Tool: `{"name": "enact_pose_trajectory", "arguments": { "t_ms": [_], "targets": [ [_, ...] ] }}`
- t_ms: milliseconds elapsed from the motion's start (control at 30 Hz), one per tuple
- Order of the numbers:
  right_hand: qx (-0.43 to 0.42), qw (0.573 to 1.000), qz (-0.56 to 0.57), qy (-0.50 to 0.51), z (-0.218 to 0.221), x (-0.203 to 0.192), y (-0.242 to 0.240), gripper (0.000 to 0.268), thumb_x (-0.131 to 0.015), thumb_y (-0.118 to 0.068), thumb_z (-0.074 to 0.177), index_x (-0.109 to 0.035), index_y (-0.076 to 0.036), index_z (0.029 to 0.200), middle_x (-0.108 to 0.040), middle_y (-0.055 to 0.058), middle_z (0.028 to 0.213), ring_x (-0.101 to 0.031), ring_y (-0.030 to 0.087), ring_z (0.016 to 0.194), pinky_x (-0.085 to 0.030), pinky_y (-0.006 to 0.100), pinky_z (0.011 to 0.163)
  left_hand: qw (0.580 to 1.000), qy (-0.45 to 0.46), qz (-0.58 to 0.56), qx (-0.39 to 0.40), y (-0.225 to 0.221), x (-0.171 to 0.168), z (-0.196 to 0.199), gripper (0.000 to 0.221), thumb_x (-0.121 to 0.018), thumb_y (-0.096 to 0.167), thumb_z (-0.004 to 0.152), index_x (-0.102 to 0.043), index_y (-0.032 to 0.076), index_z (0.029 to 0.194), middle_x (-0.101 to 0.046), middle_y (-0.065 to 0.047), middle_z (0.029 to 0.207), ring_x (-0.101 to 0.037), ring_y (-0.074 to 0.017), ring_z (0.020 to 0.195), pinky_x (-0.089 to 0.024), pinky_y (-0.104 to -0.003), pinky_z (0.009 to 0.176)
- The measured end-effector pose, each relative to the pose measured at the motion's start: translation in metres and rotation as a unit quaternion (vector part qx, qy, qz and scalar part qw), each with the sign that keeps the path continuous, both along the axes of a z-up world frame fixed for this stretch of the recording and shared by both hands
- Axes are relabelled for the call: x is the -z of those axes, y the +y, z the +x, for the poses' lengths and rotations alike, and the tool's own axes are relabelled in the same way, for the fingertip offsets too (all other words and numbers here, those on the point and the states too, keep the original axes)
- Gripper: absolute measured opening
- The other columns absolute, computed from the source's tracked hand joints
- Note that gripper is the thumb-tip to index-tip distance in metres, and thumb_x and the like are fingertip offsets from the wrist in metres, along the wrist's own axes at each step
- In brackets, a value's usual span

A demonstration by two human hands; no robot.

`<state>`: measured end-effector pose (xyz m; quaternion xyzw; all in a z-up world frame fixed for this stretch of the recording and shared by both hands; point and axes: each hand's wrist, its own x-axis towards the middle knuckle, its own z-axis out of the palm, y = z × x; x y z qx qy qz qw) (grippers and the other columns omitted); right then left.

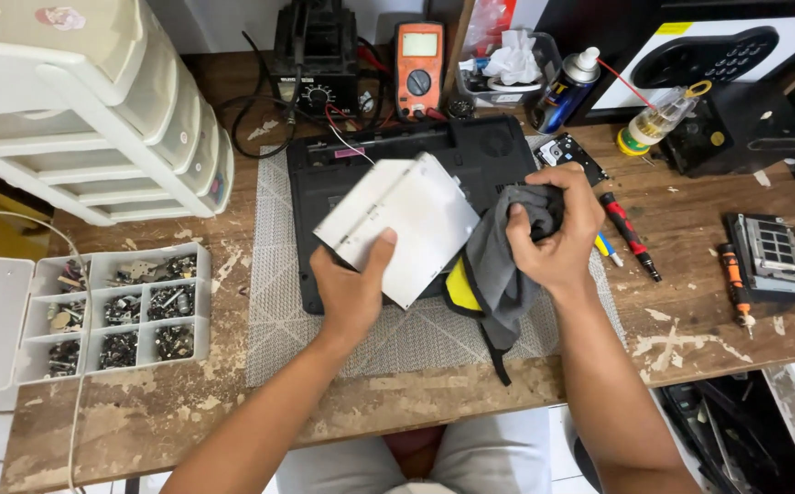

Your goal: The person disassembles a laptop to remove the optical drive and cleans its casing using a cloth.

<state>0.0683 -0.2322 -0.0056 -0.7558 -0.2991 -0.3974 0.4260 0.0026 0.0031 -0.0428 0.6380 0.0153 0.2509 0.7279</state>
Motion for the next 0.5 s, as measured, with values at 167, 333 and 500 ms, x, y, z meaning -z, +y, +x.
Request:
{"name": "enact_pose_trajectory", "arguments": {
  "t_ms": [167,333,500],
  "targets": [
    [-0.042,0.999,0.006,0.020,-0.001,0.001,0.007,0.021,-0.070,-0.004,0.087,-0.063,0.003,0.106,-0.061,0.019,0.087,-0.057,0.031,0.070,-0.043,0.041,0.067,0.981,0.077,-0.177,-0.022,-0.004,-0.023,-0.001,0.040,-0.082,0.021,0.088,-0.062,-0.004,0.113,-0.067,-0.008,0.096,-0.062,-0.0167,0.087,-0.054,-0.032,0.072],
    [-0.132,0.990,0.038,0.024,-0.001,0.039,0.030,0.010,-0.078,-0.005,0.086,-0.070,-0.001,0.090,-0.066,0.016,0.081,-0.061,0.033,0.067,-0.048,0.039,0.063,0.944,0.084,-0.309,0.085,-0.011,-0.044,-0.001,0.045,-0.080,0.021,0.087,-0.059,0.001,0.122,-0.069,-0.006,0.101,-0.072,-0.0204,0.094,-0.064,-0.035,0.080],
    [-0.217,0.973,0.075,0.018,-0.025,0.024,0.060,0.006,-0.079,-0.005,0.084,-0.074,-0.003,0.086,-0.068,0.015,0.079,-0.065,0.029,0.064,-0.053,0.038,0.061,0.899,0.113,-0.408,0.112,-0.007,-0.026,0.011,0.044,-0.073,0.015,0.091,-0.056,-0.002,0.127,-0.070,-0.018,0.112,-0.073,-0.0331,0.101,-0.064,-0.049,0.086]
  ]
}}
